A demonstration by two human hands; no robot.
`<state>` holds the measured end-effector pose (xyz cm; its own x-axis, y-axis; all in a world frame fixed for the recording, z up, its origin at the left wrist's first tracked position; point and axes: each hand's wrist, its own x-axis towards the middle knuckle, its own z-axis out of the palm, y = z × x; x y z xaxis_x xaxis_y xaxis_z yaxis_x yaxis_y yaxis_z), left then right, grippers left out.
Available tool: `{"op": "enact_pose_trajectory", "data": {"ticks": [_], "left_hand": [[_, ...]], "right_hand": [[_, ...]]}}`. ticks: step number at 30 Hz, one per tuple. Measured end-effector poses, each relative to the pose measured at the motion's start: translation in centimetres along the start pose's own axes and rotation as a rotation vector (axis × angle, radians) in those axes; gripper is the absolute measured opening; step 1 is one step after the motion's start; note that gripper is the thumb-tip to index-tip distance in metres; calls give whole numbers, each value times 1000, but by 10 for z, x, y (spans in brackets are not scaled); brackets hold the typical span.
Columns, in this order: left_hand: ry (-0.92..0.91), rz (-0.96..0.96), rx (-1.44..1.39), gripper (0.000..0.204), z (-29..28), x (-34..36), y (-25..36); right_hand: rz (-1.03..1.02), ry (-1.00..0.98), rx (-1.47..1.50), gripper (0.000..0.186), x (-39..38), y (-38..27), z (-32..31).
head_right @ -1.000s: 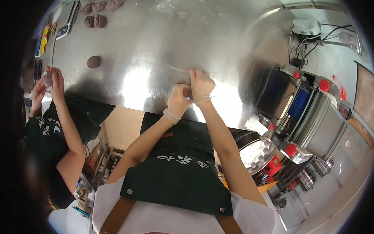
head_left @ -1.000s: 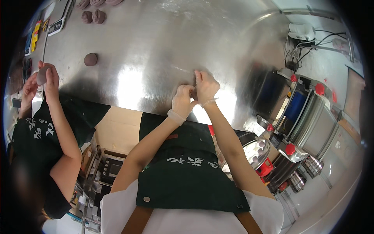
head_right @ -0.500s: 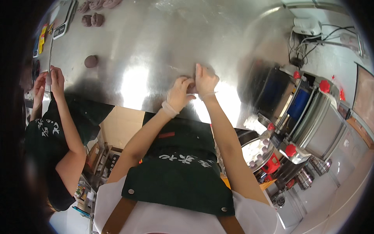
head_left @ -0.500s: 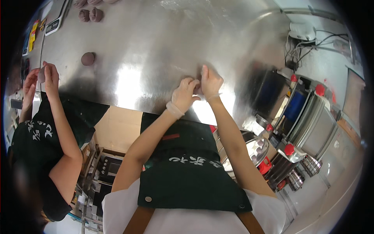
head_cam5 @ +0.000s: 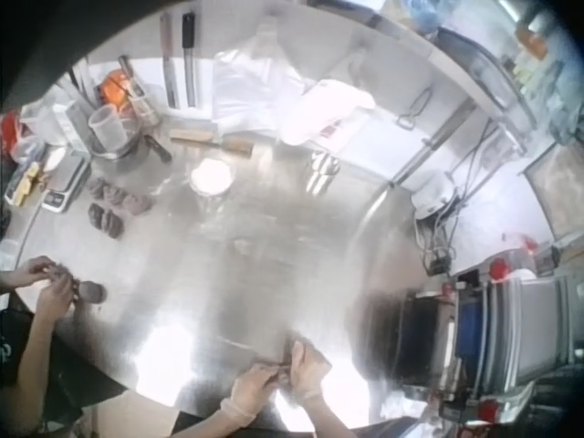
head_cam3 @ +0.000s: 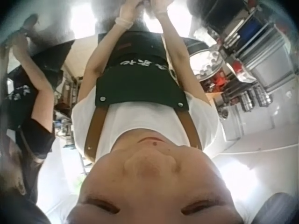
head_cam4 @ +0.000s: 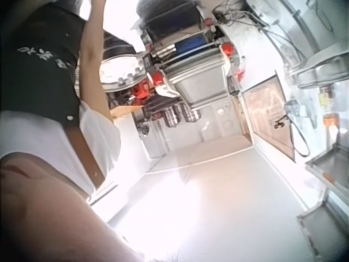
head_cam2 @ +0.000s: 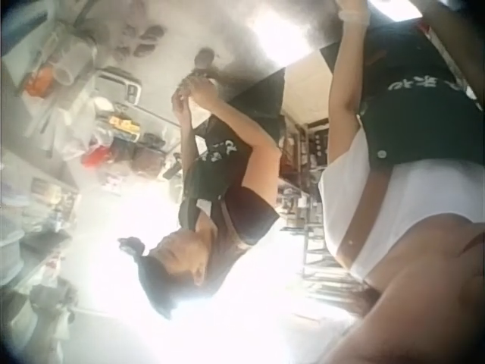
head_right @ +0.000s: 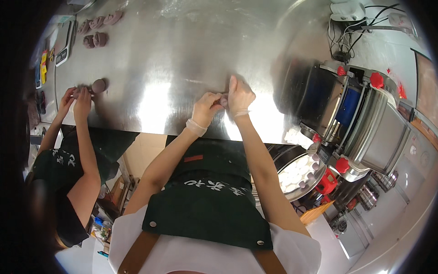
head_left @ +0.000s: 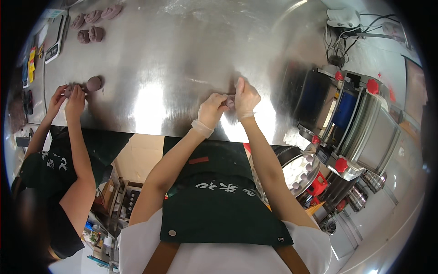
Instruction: Rolling dough into buns and placing them into a steamer tray.
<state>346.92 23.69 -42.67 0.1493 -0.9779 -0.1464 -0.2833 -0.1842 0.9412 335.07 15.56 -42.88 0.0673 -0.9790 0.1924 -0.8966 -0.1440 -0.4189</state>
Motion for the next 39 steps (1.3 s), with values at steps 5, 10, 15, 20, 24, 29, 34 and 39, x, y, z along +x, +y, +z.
{"op": "enact_pose_trajectory", "data": {"ticks": [5, 10, 15, 20, 24, 29, 34, 39], "left_hand": [[-55, 126, 141, 35, 6, -1, 8], [81, -8, 64, 33, 10, 1, 13], [-53, 145, 172, 36, 11, -5, 16], [-81, 252, 181, 37, 13, -3, 16], [-134, 154, 172, 41, 12, -2, 15], [-268, 431, 355, 49, 8, -9, 15], [-232, 198, 173, 54, 8, -2, 15], [-365, 395, 280, 56, 3, -10, 17]], "right_hand": [[127, 62, 19, 40, -17, 2, -3], [9, 165, -6, 38, -11, 10, -3], [165, 81, -58, 34, -26, 4, -11], [103, 318, 19, 34, -30, 10, -7], [199, 232, -37, 25, -38, 17, -5], [299, 185, 56, 24, -57, 17, -8], [248, 256, -130, 29, -57, 20, -9], [421, 209, 11, 22, -75, 11, -15]]}}
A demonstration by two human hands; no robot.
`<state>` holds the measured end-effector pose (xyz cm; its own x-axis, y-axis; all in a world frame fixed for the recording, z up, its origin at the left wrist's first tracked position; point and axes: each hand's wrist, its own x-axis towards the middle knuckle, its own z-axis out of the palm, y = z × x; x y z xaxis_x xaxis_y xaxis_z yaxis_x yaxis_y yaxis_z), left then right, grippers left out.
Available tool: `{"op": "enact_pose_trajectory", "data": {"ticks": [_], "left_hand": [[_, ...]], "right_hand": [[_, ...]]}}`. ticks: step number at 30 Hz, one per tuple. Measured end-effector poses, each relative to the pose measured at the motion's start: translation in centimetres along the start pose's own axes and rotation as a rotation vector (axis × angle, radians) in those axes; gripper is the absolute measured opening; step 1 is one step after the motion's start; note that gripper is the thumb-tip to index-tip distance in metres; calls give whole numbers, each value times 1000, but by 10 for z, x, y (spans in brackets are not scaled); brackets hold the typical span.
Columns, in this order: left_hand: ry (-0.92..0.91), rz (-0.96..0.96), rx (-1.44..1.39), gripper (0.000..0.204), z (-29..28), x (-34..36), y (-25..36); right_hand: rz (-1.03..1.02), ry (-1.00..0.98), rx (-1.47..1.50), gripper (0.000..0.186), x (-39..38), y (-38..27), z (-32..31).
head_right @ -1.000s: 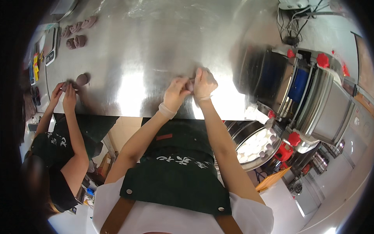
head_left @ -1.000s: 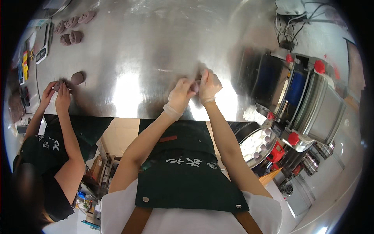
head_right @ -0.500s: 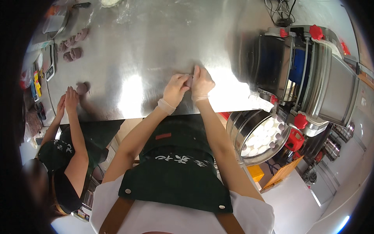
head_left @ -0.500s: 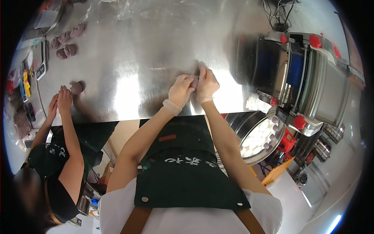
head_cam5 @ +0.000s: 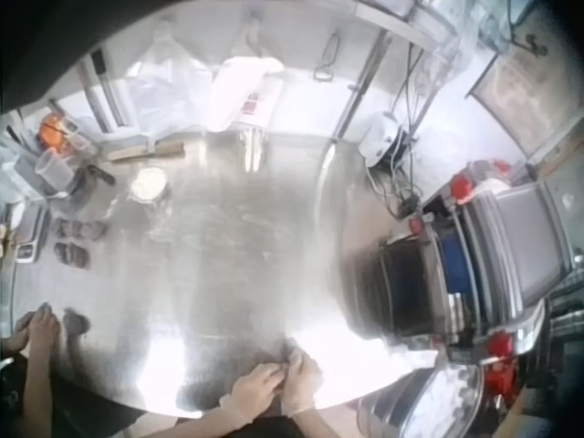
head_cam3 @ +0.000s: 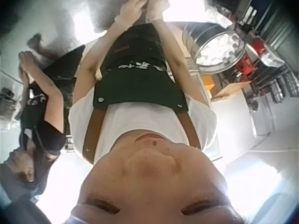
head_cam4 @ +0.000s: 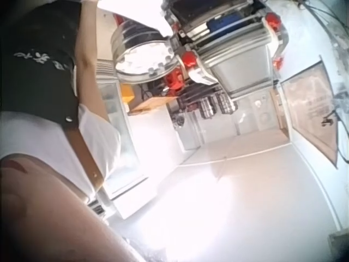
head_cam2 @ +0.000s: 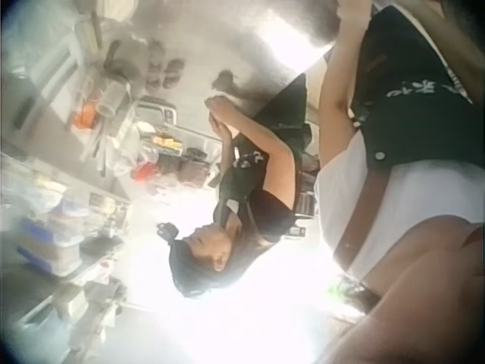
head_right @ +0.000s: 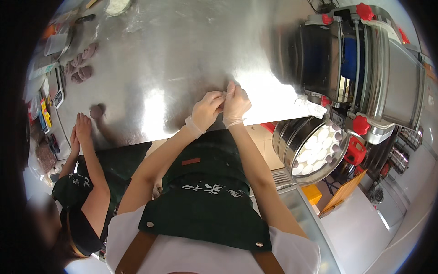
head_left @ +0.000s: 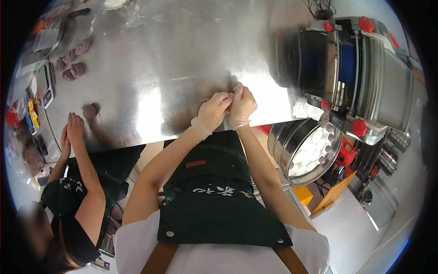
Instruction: Rolling dough into buns and placing them into a steamer tray.
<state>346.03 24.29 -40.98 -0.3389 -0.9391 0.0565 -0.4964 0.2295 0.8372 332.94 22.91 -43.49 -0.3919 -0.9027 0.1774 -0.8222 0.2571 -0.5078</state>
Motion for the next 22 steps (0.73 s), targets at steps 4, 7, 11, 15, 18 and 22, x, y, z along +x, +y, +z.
{"op": "enact_pose_trajectory", "data": {"ticks": [4, 7, 11, 15, 18, 22], "left_hand": [[41, -170, -182, 53, 1, -3, 1], [-135, -140, -68, 54, 2, 6, -3], [-188, 28, -45, 57, 1, -6, -1], [-152, -61, -29, 57, -2, -7, 6], [-199, -217, -46, 60, -2, -4, 11], [-27, -80, -11, 70, -13, 3, -1]], "right_hand": [[-128, 169, -85, 25, 3, 3, 0], [72, -21, -125, 23, 1, -1, -7], [195, -99, 38, 21, -18, 4, -17], [13, 84, -117, 23, -17, 11, -9], [67, -1, -108, 23, -16, 5, -16], [131, -97, 139, 18, 11, -20, -17]]}}
